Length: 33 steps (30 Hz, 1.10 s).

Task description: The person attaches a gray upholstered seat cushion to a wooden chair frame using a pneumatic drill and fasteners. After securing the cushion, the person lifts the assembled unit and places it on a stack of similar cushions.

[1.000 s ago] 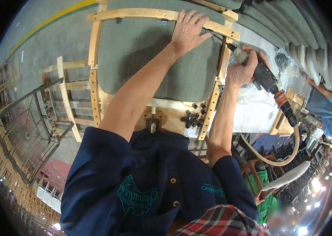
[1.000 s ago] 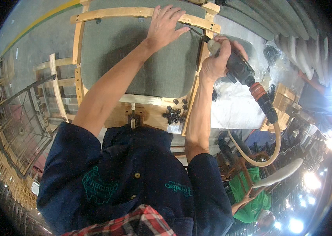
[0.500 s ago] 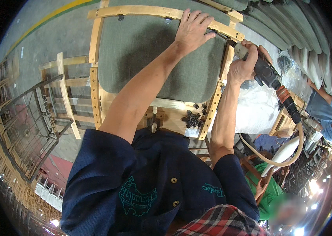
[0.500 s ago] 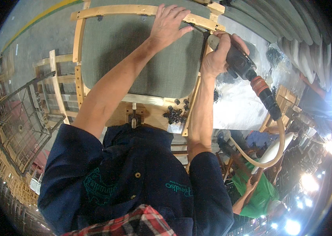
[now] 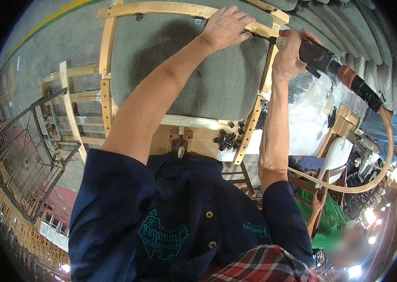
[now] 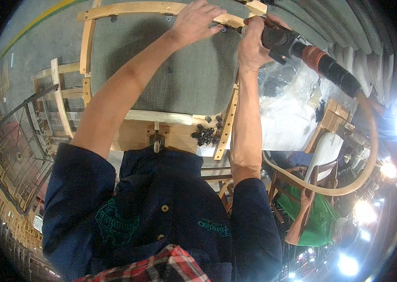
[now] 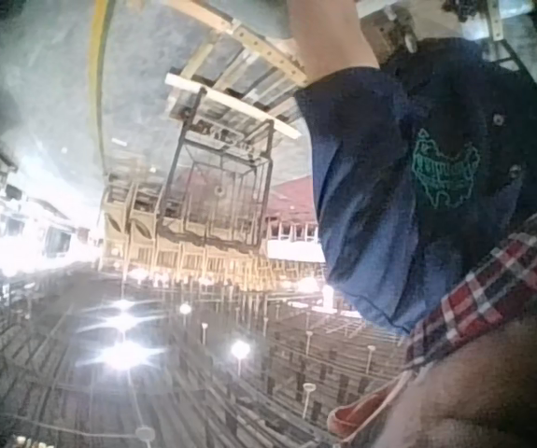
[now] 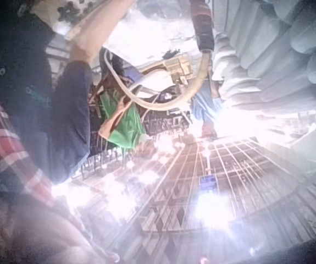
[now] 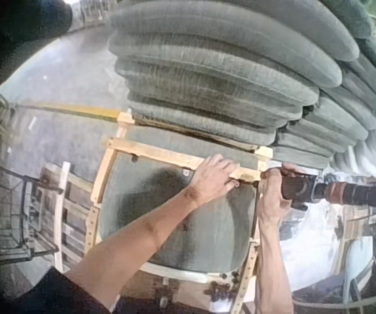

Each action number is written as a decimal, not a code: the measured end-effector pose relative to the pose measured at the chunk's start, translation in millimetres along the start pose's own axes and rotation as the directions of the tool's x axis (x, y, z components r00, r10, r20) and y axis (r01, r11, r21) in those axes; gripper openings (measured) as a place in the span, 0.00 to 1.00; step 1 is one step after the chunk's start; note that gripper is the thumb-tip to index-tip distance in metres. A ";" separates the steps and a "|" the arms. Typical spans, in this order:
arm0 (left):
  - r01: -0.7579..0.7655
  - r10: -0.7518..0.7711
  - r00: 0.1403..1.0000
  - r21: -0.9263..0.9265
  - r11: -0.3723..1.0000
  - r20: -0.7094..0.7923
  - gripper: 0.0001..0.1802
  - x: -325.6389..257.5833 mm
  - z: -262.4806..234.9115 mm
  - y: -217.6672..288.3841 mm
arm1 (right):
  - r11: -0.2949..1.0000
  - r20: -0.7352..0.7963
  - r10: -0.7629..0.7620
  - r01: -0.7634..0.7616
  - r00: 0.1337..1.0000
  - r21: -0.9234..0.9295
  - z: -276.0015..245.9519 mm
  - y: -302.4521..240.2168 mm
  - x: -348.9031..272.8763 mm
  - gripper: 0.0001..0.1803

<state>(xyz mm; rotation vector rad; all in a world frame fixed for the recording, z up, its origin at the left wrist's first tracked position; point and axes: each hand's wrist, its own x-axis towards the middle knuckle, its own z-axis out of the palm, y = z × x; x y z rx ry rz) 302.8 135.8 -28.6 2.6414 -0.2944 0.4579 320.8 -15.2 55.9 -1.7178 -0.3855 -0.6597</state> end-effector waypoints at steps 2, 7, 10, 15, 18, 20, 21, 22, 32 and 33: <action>-0.023 0.023 1.000 0.008 1.000 -0.012 0.26 -0.7 -1.1 -1.3 | 1.000 -0.004 -0.017 0.017 1.000 0.007 1.3 1.3 0.9 0.16; -0.013 0.014 1.000 0.041 0.999 -0.026 0.26 -1.3 2.4 0.8 | 0.993 0.022 -0.042 0.044 0.999 -0.108 -4.9 15.0 1.3 0.18; -0.005 0.007 1.000 0.067 0.998 -0.024 0.26 -2.7 7.0 -0.1 | 0.999 -0.025 -0.005 0.004 1.000 -0.051 -0.9 7.2 -2.0 0.18; -0.005 0.008 0.999 0.061 0.998 -0.047 0.25 -2.4 7.8 1.4 | 0.999 0.026 -0.001 0.003 1.000 -0.048 -6.7 14.0 -3.8 0.18; -0.006 0.007 1.000 0.048 0.999 -0.017 0.25 -2.3 5.1 1.3 | 0.997 0.017 0.071 -0.071 0.997 -0.001 -0.6 1.5 -5.8 0.18; 0.011 -0.009 1.000 0.072 0.997 -0.016 0.25 -2.4 7.1 1.7 | 0.998 0.030 0.063 -0.063 0.998 -0.013 1.0 0.2 -4.8 0.18; 0.008 -0.006 1.000 0.070 0.998 -0.020 0.25 -2.6 7.8 1.0 | 0.998 0.036 0.070 -0.069 0.997 -0.009 1.1 -0.6 -4.6 0.18; 0.001 0.000 1.000 0.065 0.998 -0.020 0.25 -2.9 8.4 0.6 | 0.995 0.036 0.097 -0.098 0.995 0.014 0.0 -0.7 -5.4 0.18; -0.083 0.070 0.992 -0.129 0.988 -0.107 0.27 1.7 -1.0 0.4 | 0.995 0.049 0.066 -0.070 0.997 0.070 -13.5 23.2 -1.8 0.19; -0.091 0.077 0.991 -0.125 0.988 -0.113 0.27 2.3 -1.3 0.2 | 0.998 0.049 0.057 -0.059 0.997 0.034 -13.9 23.1 -3.0 0.19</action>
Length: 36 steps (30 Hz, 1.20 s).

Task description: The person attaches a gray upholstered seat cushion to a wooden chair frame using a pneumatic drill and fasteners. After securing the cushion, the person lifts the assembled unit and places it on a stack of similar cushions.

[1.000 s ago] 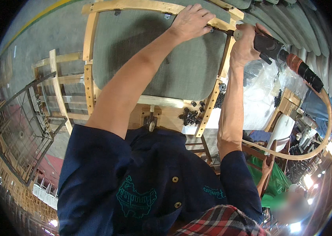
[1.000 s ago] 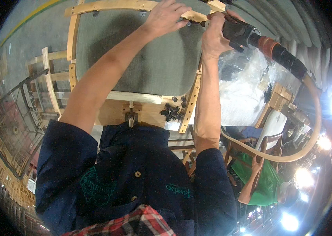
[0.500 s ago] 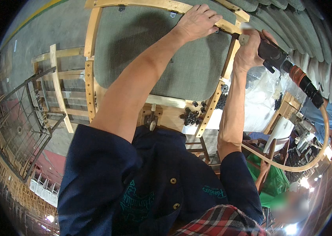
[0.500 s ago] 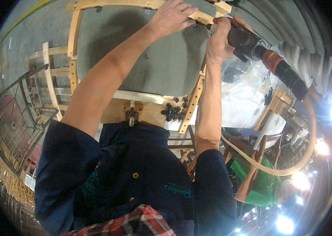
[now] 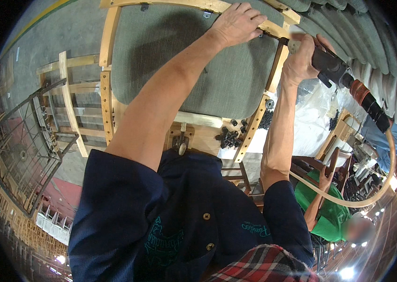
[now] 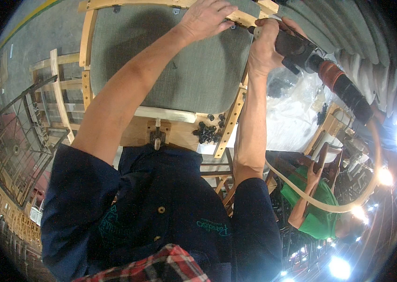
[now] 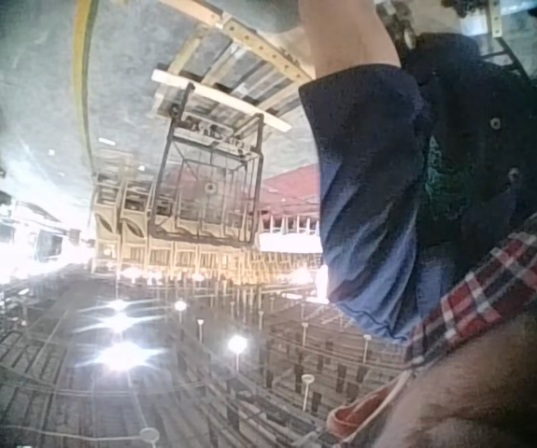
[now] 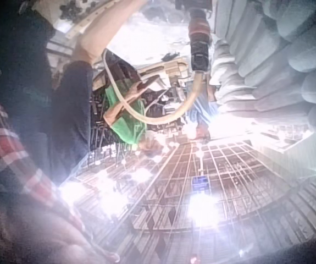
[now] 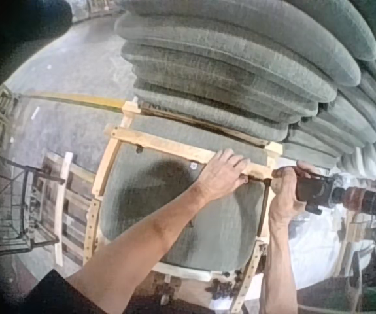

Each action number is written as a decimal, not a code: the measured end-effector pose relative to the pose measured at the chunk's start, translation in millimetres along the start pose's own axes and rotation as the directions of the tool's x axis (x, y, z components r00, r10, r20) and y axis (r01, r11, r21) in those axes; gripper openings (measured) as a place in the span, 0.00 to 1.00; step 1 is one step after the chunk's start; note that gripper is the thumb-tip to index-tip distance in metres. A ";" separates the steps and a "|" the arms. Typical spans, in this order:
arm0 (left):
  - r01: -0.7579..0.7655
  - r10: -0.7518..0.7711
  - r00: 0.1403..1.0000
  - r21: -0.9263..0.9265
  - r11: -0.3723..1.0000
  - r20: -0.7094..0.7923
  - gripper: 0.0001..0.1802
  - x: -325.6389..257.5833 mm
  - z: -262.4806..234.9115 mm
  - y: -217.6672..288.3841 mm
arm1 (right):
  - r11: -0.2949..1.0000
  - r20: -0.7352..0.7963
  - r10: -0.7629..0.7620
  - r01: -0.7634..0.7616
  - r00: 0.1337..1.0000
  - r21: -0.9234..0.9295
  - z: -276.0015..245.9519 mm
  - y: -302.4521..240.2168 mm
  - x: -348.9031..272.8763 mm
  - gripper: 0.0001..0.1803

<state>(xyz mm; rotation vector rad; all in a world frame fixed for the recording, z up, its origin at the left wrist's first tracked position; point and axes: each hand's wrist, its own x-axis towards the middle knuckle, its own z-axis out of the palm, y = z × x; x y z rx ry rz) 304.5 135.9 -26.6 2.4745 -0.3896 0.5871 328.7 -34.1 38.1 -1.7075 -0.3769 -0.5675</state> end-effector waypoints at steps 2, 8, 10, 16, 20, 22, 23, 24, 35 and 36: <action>-0.014 0.014 1.000 0.007 1.000 -0.011 0.27 0.3 0.2 -1.2 | 0.997 0.004 -0.018 0.018 1.000 -0.072 5.9 -9.5 -2.3 0.19; -0.006 0.006 1.000 0.028 1.000 0.030 0.27 0.8 -2.0 0.1 | 0.999 -0.002 0.042 -0.042 0.999 -0.015 19.4 -26.0 -3.2 0.04; 0.001 -0.002 0.999 0.039 0.999 0.034 0.27 0.9 -2.5 0.6 | 0.992 0.028 0.055 -0.052 0.998 -0.112 16.4 -28.5 -2.9 0.06; 0.008 -0.010 1.000 0.070 0.997 0.025 0.26 -0.9 -1.2 1.8 | 0.979 0.113 0.118 -0.097 0.987 -0.182 -7.8 -22.5 2.5 0.12; 0.012 -0.018 0.998 0.099 0.995 0.056 0.26 -1.8 -1.7 2.2 | 0.980 0.076 -0.044 0.058 0.996 -0.192 -10.7 -30.5 -1.3 0.16; 0.006 -0.010 0.999 0.114 0.993 0.033 0.25 -1.6 -0.9 2.0 | 0.992 -0.031 0.098 -0.095 0.995 0.079 -7.2 -30.3 -1.4 0.17; 0.002 -0.005 1.000 0.120 0.993 0.023 0.25 -1.7 0.2 2.3 | 0.988 -0.041 0.116 -0.111 0.992 0.105 -5.7 -32.1 -4.1 0.13; 0.004 -0.008 0.999 0.112 0.994 0.033 0.25 -1.9 1.2 2.5 | 0.983 -0.051 0.135 -0.127 0.990 0.130 -4.7 -34.2 -7.0 0.10; 0.003 -0.008 0.999 0.100 0.995 0.051 0.25 -1.1 1.5 -0.3 | 0.987 0.054 -0.051 0.058 0.997 -0.149 -8.7 -20.5 -1.7 0.16; 0.004 -0.009 0.999 0.106 0.994 0.048 0.25 -0.9 1.4 0.0 | 0.983 0.096 -0.080 0.095 0.992 -0.159 -13.0 -17.2 0.1 0.16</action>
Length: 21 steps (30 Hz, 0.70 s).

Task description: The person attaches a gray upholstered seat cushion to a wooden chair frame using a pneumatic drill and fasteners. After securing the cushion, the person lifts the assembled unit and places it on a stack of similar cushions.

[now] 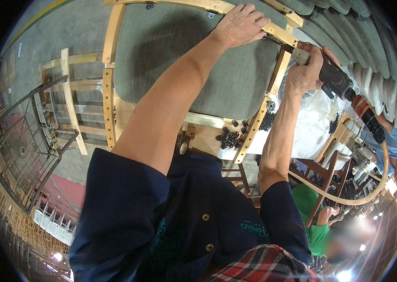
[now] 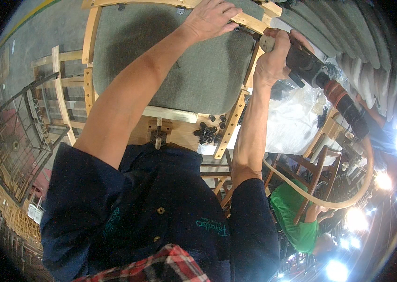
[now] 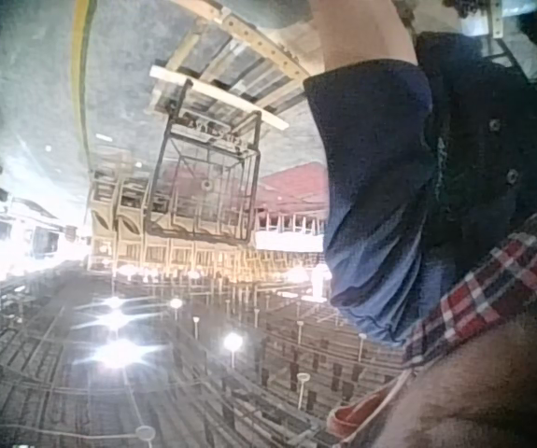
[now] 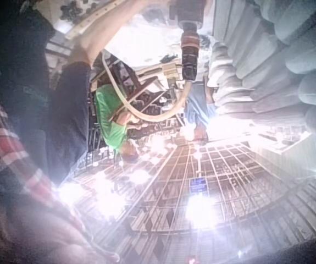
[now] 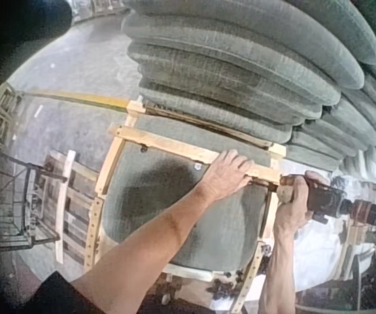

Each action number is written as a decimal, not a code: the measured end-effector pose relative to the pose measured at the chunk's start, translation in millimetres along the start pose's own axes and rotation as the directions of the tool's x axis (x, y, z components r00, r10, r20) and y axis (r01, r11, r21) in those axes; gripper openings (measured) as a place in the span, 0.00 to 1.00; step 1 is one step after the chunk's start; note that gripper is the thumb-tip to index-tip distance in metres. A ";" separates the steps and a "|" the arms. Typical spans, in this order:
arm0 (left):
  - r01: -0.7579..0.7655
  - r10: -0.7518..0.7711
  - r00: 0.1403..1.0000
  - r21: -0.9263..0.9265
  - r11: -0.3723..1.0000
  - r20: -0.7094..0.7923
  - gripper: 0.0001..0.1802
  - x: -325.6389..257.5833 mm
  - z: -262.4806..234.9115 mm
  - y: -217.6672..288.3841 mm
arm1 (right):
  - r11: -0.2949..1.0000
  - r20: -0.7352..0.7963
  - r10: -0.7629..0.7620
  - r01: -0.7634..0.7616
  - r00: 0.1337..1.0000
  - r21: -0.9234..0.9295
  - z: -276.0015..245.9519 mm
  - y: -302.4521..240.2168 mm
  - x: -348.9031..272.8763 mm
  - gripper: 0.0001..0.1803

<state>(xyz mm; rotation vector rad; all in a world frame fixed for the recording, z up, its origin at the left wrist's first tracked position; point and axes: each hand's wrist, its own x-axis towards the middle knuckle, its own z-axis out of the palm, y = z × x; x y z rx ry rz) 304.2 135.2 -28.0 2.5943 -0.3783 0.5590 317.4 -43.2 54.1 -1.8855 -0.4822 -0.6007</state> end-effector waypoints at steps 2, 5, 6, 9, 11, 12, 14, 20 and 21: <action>0.001 -0.001 1.000 0.011 1.000 -0.003 0.25 -0.1 -0.1 0.7 | 0.999 0.035 0.033 -0.034 0.999 0.029 -2.3 3.3 -3.3 0.11; -0.010 0.010 1.000 0.000 1.000 -0.028 0.25 -0.4 0.6 -0.4 | 0.981 0.047 0.162 -0.166 0.986 0.102 -2.9 5.4 -9.7 0.09; -0.010 0.010 1.000 -0.003 1.000 -0.023 0.26 -0.6 1.1 -0.7 | 0.983 0.053 0.156 -0.160 0.986 0.092 -3.8 7.5 -9.7 0.09; 0.001 -0.001 1.000 0.080 0.997 -0.001 0.26 -1.5 2.7 1.9 | 0.963 0.249 0.120 -0.173 0.961 0.206 -27.7 45.5 -5.5 0.10; 0.026 -0.034 0.999 0.263 0.965 0.028 0.25 -4.9 9.7 3.5 | 0.957 0.221 0.121 -0.173 0.968 0.233 -18.3 32.0 -3.1 0.11; 0.023 -0.034 0.999 0.263 0.964 0.037 0.25 -5.5 10.5 1.7 | 0.967 0.097 0.142 -0.159 0.985 0.199 -4.5 16.2 -10.3 0.11; 0.012 -0.028 0.998 0.260 0.966 0.057 0.24 -5.4 9.7 0.8 | 0.955 -0.076 0.181 -0.157 0.981 0.251 11.9 -5.2 -8.0 0.10; 0.024 -0.045 0.996 0.250 0.968 0.077 0.24 -4.0 7.2 3.9 | 0.951 0.058 0.266 -0.271 0.962 0.150 -3.3 29.4 -2.5 0.15; 0.026 -0.049 0.995 0.253 0.967 0.086 0.25 -4.3 6.8 4.5 | 0.974 -0.004 0.198 -0.196 0.980 0.115 5.7 25.6 -4.3 0.16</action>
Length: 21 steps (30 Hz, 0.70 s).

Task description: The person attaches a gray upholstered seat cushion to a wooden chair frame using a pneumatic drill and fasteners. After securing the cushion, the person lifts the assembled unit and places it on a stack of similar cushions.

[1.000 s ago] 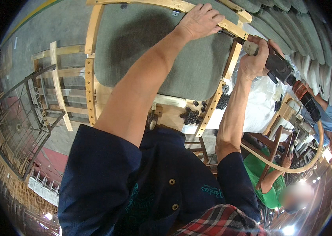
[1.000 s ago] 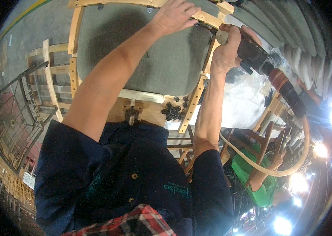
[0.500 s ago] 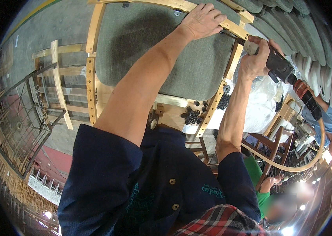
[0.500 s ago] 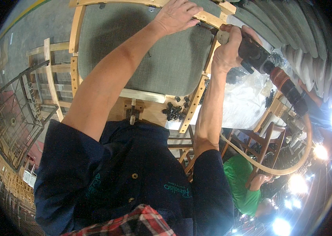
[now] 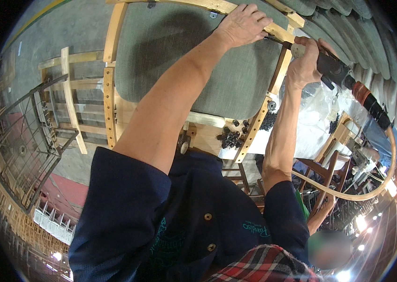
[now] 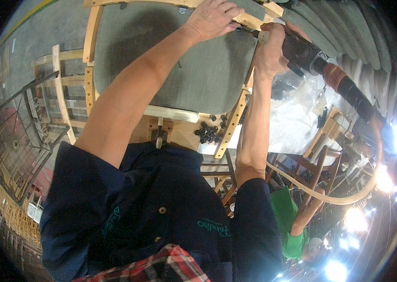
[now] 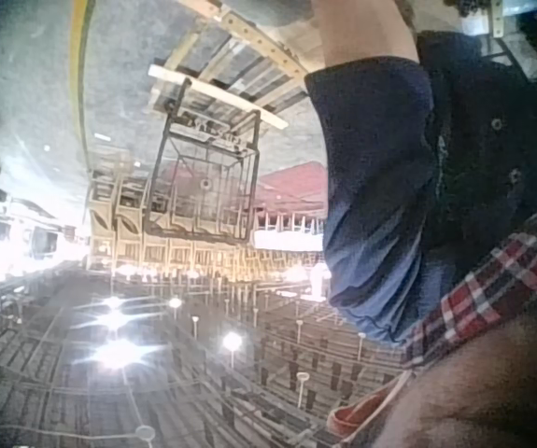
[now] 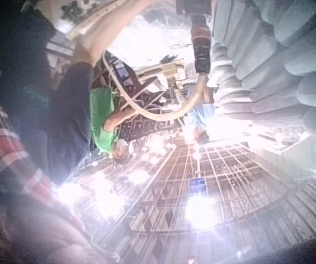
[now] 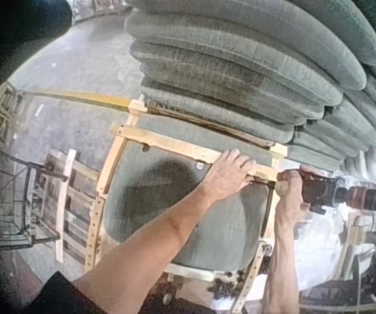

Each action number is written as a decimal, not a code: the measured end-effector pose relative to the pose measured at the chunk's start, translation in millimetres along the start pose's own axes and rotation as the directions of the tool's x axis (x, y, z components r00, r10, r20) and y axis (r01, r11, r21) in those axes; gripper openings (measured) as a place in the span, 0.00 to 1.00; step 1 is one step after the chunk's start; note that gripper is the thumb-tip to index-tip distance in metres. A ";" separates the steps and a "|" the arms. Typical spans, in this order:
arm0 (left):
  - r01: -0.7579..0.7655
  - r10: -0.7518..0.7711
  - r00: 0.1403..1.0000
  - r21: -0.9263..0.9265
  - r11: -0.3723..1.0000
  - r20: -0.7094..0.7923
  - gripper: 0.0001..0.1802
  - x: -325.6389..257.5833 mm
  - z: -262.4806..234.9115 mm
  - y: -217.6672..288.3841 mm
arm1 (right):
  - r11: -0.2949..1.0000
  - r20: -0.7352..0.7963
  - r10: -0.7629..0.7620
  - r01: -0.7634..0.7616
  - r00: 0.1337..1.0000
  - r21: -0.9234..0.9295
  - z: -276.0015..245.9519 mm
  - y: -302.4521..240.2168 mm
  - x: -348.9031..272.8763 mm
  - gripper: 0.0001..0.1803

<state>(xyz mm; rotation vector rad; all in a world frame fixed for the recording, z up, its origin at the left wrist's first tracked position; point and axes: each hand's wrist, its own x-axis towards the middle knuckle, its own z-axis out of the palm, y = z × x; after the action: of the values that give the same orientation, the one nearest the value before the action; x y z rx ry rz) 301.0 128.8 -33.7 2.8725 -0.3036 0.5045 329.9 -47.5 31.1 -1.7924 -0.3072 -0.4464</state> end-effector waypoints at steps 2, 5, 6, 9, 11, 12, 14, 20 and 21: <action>0.009 -0.009 1.000 0.009 1.000 0.013 0.25 0.3 0.6 -0.3 | 0.998 -0.055 -0.066 0.067 0.996 0.014 23.6 -28.6 -0.5 0.16; 0.008 -0.007 0.999 -0.007 1.000 0.039 0.25 0.3 -0.7 -0.6 | 0.994 -0.052 -0.102 0.104 0.993 0.045 33.0 -43.3 -0.4 0.14; 0.011 -0.011 1.000 -0.003 1.000 0.024 0.25 0.2 -0.3 -0.5 | 0.985 -0.033 -0.169 0.168 0.985 -0.027 32.0 -36.8 0.9 0.13; 0.017 -0.017 1.000 -0.003 1.000 -0.006 0.25 -0.5 3.8 -0.2 | 0.975 -0.034 -0.224 0.224 0.974 0.004 36.6 -34.5 1.0 0.13; 0.013 -0.013 1.000 -0.018 1.000 -0.004 0.25 0.1 4.1 -0.8 | 0.972 -0.061 -0.221 0.225 0.973 0.073 38.4 -30.1 1.9 0.14; 0.011 -0.011 1.000 -0.022 1.000 -0.004 0.25 0.0 4.2 -1.1 | 0.969 -0.074 -0.224 0.230 0.972 0.091 37.3 -22.2 4.1 0.14; 0.005 -0.005 1.000 -0.031 1.000 -0.005 0.25 0.8 2.6 -1.6 | 0.971 -0.073 -0.228 0.232 0.971 0.050 34.0 -18.8 8.4 0.13; 0.016 -0.016 0.999 0.003 1.000 -0.029 0.26 -0.5 2.7 1.1 | 0.963 -0.084 -0.268 0.267 0.960 -0.021 34.7 -22.3 11.8 0.07; 0.015 -0.015 0.999 0.009 1.000 -0.030 0.26 -0.6 4.6 0.6 | 0.960 -0.106 -0.281 0.282 0.954 -0.004 37.9 -25.5 11.3 0.07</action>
<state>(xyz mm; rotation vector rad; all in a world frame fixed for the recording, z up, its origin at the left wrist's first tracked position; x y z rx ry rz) 301.7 127.2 -38.1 2.8715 -0.2750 0.5468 334.3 -4.5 49.8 -1.7132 -0.4929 -0.7372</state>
